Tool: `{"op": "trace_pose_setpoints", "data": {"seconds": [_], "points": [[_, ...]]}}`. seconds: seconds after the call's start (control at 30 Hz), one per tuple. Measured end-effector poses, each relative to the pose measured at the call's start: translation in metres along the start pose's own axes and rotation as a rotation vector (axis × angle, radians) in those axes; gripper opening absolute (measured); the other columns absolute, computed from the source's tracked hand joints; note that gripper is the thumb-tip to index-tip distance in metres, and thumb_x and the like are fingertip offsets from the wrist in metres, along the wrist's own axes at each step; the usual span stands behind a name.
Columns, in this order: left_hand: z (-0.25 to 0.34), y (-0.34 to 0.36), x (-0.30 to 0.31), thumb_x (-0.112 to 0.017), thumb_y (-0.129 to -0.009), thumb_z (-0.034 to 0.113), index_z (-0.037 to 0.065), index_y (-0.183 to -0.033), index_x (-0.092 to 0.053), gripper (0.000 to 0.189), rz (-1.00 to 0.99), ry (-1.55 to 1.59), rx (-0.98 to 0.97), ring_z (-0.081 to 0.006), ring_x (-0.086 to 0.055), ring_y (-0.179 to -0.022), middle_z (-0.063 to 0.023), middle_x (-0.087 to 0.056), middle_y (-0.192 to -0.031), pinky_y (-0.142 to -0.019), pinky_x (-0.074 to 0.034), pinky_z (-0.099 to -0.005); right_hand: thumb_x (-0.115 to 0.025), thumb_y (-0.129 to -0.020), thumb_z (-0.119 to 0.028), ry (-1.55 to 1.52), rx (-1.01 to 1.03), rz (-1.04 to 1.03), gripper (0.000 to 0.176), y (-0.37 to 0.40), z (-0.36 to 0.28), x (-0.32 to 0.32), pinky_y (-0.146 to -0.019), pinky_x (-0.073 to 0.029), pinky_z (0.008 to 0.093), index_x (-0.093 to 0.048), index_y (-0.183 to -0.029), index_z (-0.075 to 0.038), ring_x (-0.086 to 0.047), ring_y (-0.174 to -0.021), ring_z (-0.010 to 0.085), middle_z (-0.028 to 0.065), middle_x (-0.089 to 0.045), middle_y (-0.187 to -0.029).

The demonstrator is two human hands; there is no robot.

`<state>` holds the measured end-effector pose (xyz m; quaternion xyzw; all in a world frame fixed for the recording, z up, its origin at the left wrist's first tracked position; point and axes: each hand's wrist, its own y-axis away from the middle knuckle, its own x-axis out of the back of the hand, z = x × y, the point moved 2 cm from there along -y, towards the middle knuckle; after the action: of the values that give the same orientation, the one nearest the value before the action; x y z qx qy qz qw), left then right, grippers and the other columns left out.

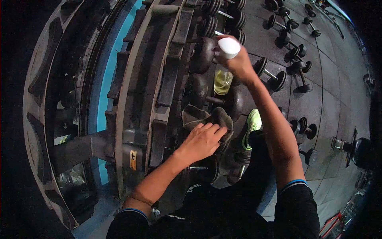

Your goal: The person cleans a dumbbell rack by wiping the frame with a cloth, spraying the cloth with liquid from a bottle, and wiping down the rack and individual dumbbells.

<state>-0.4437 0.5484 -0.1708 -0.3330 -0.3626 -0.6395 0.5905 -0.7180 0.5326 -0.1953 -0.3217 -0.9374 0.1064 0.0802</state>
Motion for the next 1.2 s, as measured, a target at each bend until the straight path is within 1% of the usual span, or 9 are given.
{"op": "trace_pose_setpoints", "data": {"seconds": [0.17, 0.27, 0.4, 0.53, 0.83, 0.93, 1.07, 1.13, 1.2], "points": [[-0.001, 0.004, 0.000, -0.075, -0.079, 0.010, 0.003, -0.129, -0.055, 0.054, 0.077, 0.027, -0.027, -0.0312, -0.060, -0.106, -0.0136, -0.060, -0.115, -0.093, -0.049, -0.0440, -0.083, -0.082, -0.017, 0.241, -0.026, 0.322, 0.043, 0.008, 0.011, 0.115, -0.083, -0.051, 0.0309, -0.065, -0.119, -0.002, -0.065, -0.093, 0.0152, 0.0044, -0.072, -0.105], [-0.002, 0.001, 0.003, -0.075, -0.077, 0.005, 0.004, -0.131, -0.051, 0.059, 0.093, 0.049, 0.002, -0.0345, -0.059, -0.106, -0.0155, -0.057, -0.120, -0.094, -0.050, -0.0453, -0.086, -0.083, -0.024, 0.253, -0.269, 0.401, 0.049, 0.031, 0.009, 0.174, -0.081, -0.049, 0.0287, -0.057, -0.115, -0.001, -0.063, -0.091, 0.0134, 0.0060, -0.069, -0.101], [-0.006, -0.001, 0.007, -0.074, -0.076, -0.002, 0.005, -0.132, -0.047, 0.063, 0.100, 0.205, 0.054, -0.0393, -0.059, -0.111, -0.0171, -0.055, -0.122, -0.097, -0.051, -0.0468, -0.086, -0.082, -0.025, 0.629, -0.100, 0.419, 0.047, 0.088, 0.129, 0.247, -0.078, -0.050, 0.0308, -0.060, -0.114, -0.004, -0.062, -0.088, 0.0151, 0.0028, -0.067, -0.098], [-0.007, -0.002, 0.013, -0.071, -0.077, -0.003, 0.006, -0.133, -0.047, 0.061, 0.157, 0.265, 0.077, -0.0425, -0.058, -0.118, -0.0190, -0.055, -0.124, -0.099, -0.050, -0.0478, -0.088, -0.074, -0.021, 0.772, -0.334, 0.452, 0.068, 0.174, 0.195, 0.260, -0.089, -0.052, 0.0378, -0.058, -0.133, -0.004, -0.069, -0.103, 0.0271, 0.0162, -0.072, -0.113], [-0.011, -0.008, 0.016, -0.058, -0.080, -0.004, 0.004, -0.138, -0.044, 0.060, 0.285, 0.336, 0.153, -0.0456, -0.059, -0.116, -0.0240, -0.056, -0.129, -0.104, -0.047, -0.0482, -0.087, -0.070, -0.022, 0.956, -0.418, 0.632, 0.070, 0.264, 0.322, 0.299, -0.083, -0.054, 0.0485, -0.055, -0.129, -0.005, -0.069, -0.101, 0.0434, 0.0251, -0.070, -0.104], [-0.012, -0.008, 0.021, -0.054, -0.080, -0.005, 0.004, -0.138, -0.043, 0.060, 0.271, 0.459, 0.196, -0.0402, -0.061, -0.118, -0.0229, -0.056, -0.128, -0.104, -0.046, -0.0442, -0.087, -0.072, -0.030, 1.093, -0.566, 0.563, 0.072, 0.241, 0.297, 0.290, -0.088, -0.052, 0.0491, -0.053, -0.130, -0.004, -0.067, -0.103, 0.0447, 0.0242, -0.070, -0.104], [-0.018, -0.004, 0.023, -0.050, -0.080, -0.004, 0.003, -0.138, -0.044, 0.059, 0.322, 0.646, 0.240, -0.0275, -0.059, -0.116, -0.0172, -0.055, -0.124, -0.104, -0.044, -0.0379, -0.087, -0.075, -0.026, 1.095, -0.474, 0.415, 0.080, 0.220, 0.251, 0.285, -0.100, -0.048, 0.0481, -0.047, -0.139, -0.001, -0.057, -0.121, 0.0440, 0.0262, -0.059, -0.129], [-0.015, -0.004, 0.027, -0.046, -0.080, -0.005, 0.003, -0.138, -0.042, 0.059, 0.388, 0.794, 0.261, -0.0219, -0.054, -0.117, -0.0129, -0.053, -0.124, -0.107, -0.040, -0.0358, -0.089, -0.074, -0.029, 1.183, -0.408, 0.411, 0.089, 0.185, 0.205, 0.262, -0.106, -0.045, 0.0462, -0.043, -0.145, -0.001, -0.053, -0.129, 0.0417, 0.0261, -0.054, -0.139], [-0.013, -0.001, 0.030, -0.045, -0.081, -0.007, 0.003, -0.139, -0.041, 0.059, 0.467, 0.883, 0.258, -0.0227, -0.054, -0.119, -0.0135, -0.055, -0.125, -0.107, -0.040, -0.0364, -0.090, -0.074, -0.033, 0.912, -0.263, 0.147, 0.094, 0.134, 0.112, 0.212, -0.109, -0.043, 0.0438, -0.041, -0.148, -0.002, -0.051, -0.133, 0.0379, 0.0239, -0.051, -0.144]]}}
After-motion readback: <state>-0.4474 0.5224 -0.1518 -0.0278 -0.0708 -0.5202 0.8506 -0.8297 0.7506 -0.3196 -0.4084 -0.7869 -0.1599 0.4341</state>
